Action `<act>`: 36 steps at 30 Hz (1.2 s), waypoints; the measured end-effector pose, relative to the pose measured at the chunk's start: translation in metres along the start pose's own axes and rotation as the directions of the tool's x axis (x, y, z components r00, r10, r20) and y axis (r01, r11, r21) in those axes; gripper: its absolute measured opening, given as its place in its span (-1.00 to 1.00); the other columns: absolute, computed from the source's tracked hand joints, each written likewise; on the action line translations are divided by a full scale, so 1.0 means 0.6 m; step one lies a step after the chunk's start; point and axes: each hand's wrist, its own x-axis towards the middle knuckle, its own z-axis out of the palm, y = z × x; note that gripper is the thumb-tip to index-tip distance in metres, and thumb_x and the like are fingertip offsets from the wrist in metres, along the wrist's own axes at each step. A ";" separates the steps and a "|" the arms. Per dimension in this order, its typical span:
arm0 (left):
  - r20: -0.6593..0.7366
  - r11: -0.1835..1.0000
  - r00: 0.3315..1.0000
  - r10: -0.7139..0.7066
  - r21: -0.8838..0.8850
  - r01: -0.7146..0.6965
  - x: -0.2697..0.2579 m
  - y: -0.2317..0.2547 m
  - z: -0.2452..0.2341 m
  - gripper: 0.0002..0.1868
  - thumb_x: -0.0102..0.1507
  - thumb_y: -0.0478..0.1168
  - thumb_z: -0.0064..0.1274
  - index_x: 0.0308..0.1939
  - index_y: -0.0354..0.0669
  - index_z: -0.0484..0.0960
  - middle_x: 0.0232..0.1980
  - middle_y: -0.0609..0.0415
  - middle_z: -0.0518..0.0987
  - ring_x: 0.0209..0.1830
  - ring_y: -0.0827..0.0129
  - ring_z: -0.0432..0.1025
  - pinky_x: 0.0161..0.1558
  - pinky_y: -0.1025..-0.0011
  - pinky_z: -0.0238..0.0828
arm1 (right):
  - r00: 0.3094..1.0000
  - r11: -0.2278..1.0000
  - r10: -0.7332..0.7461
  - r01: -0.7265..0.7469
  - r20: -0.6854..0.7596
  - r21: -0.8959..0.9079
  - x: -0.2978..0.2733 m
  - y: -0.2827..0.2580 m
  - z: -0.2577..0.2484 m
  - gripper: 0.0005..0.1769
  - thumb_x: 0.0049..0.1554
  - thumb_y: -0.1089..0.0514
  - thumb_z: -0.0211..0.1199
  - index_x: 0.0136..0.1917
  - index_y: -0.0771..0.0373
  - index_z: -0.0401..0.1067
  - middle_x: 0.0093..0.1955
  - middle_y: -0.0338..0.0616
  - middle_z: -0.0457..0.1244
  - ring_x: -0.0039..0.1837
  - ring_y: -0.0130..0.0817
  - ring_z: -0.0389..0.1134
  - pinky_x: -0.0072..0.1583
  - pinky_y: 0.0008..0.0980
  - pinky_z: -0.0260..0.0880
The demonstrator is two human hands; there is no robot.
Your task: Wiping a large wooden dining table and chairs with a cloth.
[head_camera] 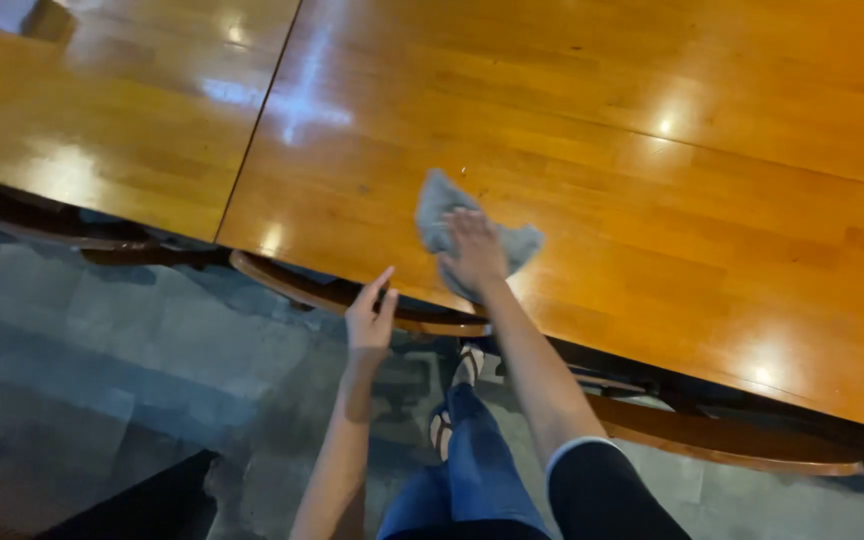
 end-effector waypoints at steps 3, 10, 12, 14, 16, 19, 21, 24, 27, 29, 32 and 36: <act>-0.039 0.987 0.997 -0.073 -0.148 0.066 -0.025 -0.061 -0.021 -0.52 0.40 -0.06 0.00 0.36 -0.17 0.51 0.37 -0.08 0.53 0.38 0.17 0.41 0.30 0.28 0.36 | 0.985 0.992 0.120 -0.116 -0.126 0.040 -0.132 0.101 0.004 -0.05 0.22 -0.39 -0.02 0.69 0.02 -0.23 0.73 -0.13 -0.29 0.73 -0.10 -0.35 0.61 0.03 -0.33; -0.076 0.997 0.994 -0.075 -0.001 0.075 -0.047 -0.049 0.008 -0.57 0.42 -0.07 0.01 0.33 -0.13 0.57 0.32 -0.01 0.60 0.33 0.24 0.46 0.25 0.30 0.39 | 0.884 0.922 0.379 -0.387 -0.274 0.026 -0.437 0.410 0.031 -0.03 0.18 -0.39 0.00 0.64 0.20 -0.03 0.71 -0.02 -0.14 0.73 -0.07 -0.20 0.63 -0.05 -0.20; -0.050 0.991 0.992 -0.118 -0.071 0.115 -0.046 -0.032 0.018 -0.54 0.40 -0.05 -0.01 0.35 -0.08 0.54 0.32 0.03 0.60 0.17 0.25 0.53 0.05 0.31 0.45 | 0.722 0.761 0.646 -0.633 -0.248 0.142 -0.513 0.517 0.043 0.10 0.16 -0.47 -0.01 0.66 0.32 -0.08 0.71 0.15 -0.15 0.67 0.09 -0.18 0.56 0.04 -0.13; -0.052 0.995 0.994 -0.098 -0.030 0.096 -0.041 -0.019 0.033 -0.55 0.40 -0.05 -0.01 0.34 -0.09 0.55 0.31 0.01 0.60 0.17 0.25 0.54 0.06 0.33 0.45 | 0.635 0.671 0.740 -0.719 -0.222 0.182 -0.537 0.579 0.033 0.13 0.15 -0.48 -0.02 0.68 0.31 -0.15 0.72 0.14 -0.21 0.69 0.08 -0.23 0.55 0.15 -0.17; -0.071 0.996 0.994 -0.083 0.010 0.084 -0.036 -0.001 0.051 -0.55 0.40 -0.05 -0.01 0.33 -0.09 0.56 0.29 0.00 0.61 0.17 0.24 0.55 0.06 0.35 0.46 | 0.552 0.584 0.811 -0.783 -0.193 0.215 -0.519 0.629 0.019 0.16 0.14 -0.48 -0.02 0.69 0.30 -0.21 0.74 0.13 -0.26 0.72 0.07 -0.29 0.54 0.26 -0.22; -0.024 0.997 0.998 -0.053 0.062 0.054 -0.021 0.036 0.099 -0.55 0.40 -0.04 -0.04 0.33 -0.09 0.55 0.29 -0.04 0.59 0.22 0.19 0.50 0.02 0.36 0.46 | 0.306 0.339 0.939 -0.903 -0.158 0.265 -0.426 0.662 0.003 0.21 0.15 -0.52 -0.03 0.66 0.39 -0.31 0.72 0.23 -0.40 0.69 0.24 -0.47 0.51 0.40 -0.37; 0.001 0.954 0.972 -0.236 0.187 0.232 -0.010 0.059 0.154 -0.55 0.36 -0.01 -0.05 0.31 0.02 0.57 0.29 0.02 0.59 -0.03 0.09 0.56 -0.07 0.25 0.47 | 0.450 0.519 0.853 -0.784 -0.265 0.340 -0.337 0.668 0.007 0.25 0.13 -0.52 0.01 0.67 0.40 -0.29 0.73 0.24 -0.35 0.71 0.23 -0.44 0.50 0.43 -0.36; -0.026 0.970 0.998 0.056 0.238 -0.048 0.010 0.045 0.271 -0.60 0.40 -0.06 0.00 0.27 -0.08 0.60 0.23 -0.10 0.62 0.27 0.02 0.48 0.25 0.18 0.40 | 0.745 0.878 0.465 -0.459 -0.478 0.138 -0.215 0.542 0.011 0.02 0.16 -0.30 0.09 0.65 0.40 -0.01 0.68 0.31 -0.11 0.68 0.30 -0.17 0.52 0.36 -0.21; 0.057 0.963 0.995 0.079 0.255 -0.091 0.039 0.089 0.408 -0.61 0.39 -0.11 0.00 0.27 -0.11 0.57 0.35 -0.18 0.51 0.39 -0.10 0.34 0.37 0.07 0.24 | 0.979 0.993 0.103 -0.111 -0.173 -0.036 -0.244 0.351 -0.079 -0.19 0.09 -0.07 0.15 0.57 0.11 0.10 0.65 0.03 -0.06 0.65 0.14 -0.10 0.47 0.35 -0.08; 0.089 0.954 0.991 0.095 0.276 -0.117 0.074 0.102 0.484 -0.60 0.39 -0.11 0.00 0.29 -0.11 0.55 0.40 -0.22 0.44 0.45 -0.14 0.25 0.39 0.04 0.17 | 0.987 0.999 -0.044 0.046 -0.152 0.012 -0.331 0.365 -0.066 -0.17 0.10 -0.12 0.19 0.58 0.07 0.09 0.64 0.04 -0.06 0.64 0.06 -0.13 0.46 0.34 -0.13; 0.096 0.939 0.985 0.147 0.298 -0.169 0.125 0.127 0.570 -0.53 0.35 -0.11 0.02 0.35 -0.09 0.49 0.50 -0.27 0.31 0.55 -0.18 0.11 0.45 0.02 0.09 | 0.982 0.987 -0.127 0.139 -0.140 0.080 -0.451 0.475 -0.070 -0.11 0.06 -0.18 0.25 0.59 0.03 0.08 0.63 0.01 -0.06 0.64 -0.01 -0.16 0.48 0.25 -0.17; 0.078 0.873 0.991 0.111 0.469 -0.135 0.157 0.140 0.631 -0.31 0.35 -0.04 -0.03 0.54 -0.13 0.22 0.61 -0.32 0.07 0.60 -0.26 -0.11 0.52 -0.07 -0.16 | 0.927 0.965 0.242 -0.198 -0.285 0.174 -0.597 0.763 -0.070 -0.06 0.00 -0.18 0.24 0.57 0.12 0.10 0.62 0.02 0.00 0.66 0.04 -0.11 0.55 0.03 -0.11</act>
